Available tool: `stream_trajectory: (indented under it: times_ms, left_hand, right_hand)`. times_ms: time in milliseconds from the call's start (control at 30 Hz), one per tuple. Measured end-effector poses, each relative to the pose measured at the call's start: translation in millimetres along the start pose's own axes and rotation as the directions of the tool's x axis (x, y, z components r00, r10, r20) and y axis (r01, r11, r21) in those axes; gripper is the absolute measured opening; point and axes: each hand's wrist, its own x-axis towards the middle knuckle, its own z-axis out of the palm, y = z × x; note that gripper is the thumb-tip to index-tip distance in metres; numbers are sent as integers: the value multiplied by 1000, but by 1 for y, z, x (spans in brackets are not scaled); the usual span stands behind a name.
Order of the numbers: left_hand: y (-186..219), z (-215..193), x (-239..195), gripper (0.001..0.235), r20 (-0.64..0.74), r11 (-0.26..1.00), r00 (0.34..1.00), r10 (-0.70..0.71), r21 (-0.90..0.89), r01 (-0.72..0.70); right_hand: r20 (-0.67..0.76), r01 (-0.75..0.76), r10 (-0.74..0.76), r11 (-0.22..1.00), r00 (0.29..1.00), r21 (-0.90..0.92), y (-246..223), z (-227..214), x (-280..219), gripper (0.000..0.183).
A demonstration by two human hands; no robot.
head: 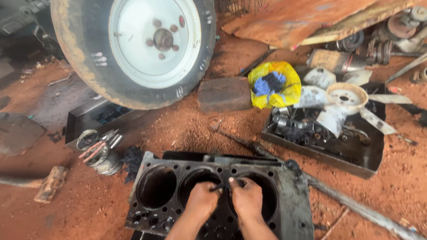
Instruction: The person scrubs the inside of the engine block cylinders using a dark abrasive pad. They work on each cylinder sequentially, rotating the pad to clean the inner walls and edges. The person also wipes the top surface of the engine block between cylinders.
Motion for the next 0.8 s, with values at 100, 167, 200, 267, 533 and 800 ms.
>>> stream_trajectory:
  times_ms: [100, 167, 200, 267, 533, 800]
  left_hand:
    - [-17, 13, 9, 26, -190, 973, 955, 229, 60, -222]
    - [-29, 19, 15, 25, -74, 989, 994, 78, -120, -86]
    - [-33, 20, 19, 24, -11, 979, 1000, 14, -204, -16]
    - [-40, 28, 22, 26, 24, 917, 998, 54, -397, -40]
    - [-4, 8, -14, 27, -137, 989, 986, 96, -97, -110]
    - [-13, 20, -6, 31, -126, 962, 991, 39, -263, -71]
  right_hand:
    - [-80, 262, -264, 964, 961, -38, 8, 0, -1, 36]
    - [159, 247, -222, 955, 962, -165, 15, -13, -2, 34]
    - [271, 255, -191, 940, 943, -224, 14, -20, -1, 33]
    - [359, 347, -233, 890, 904, -295, 18, -31, -9, 33]
    - [-81, 214, -209, 975, 974, 59, 7, 1, 3, 34]
    - [442, 355, -227, 906, 868, -232, 27, -31, 6, 32]
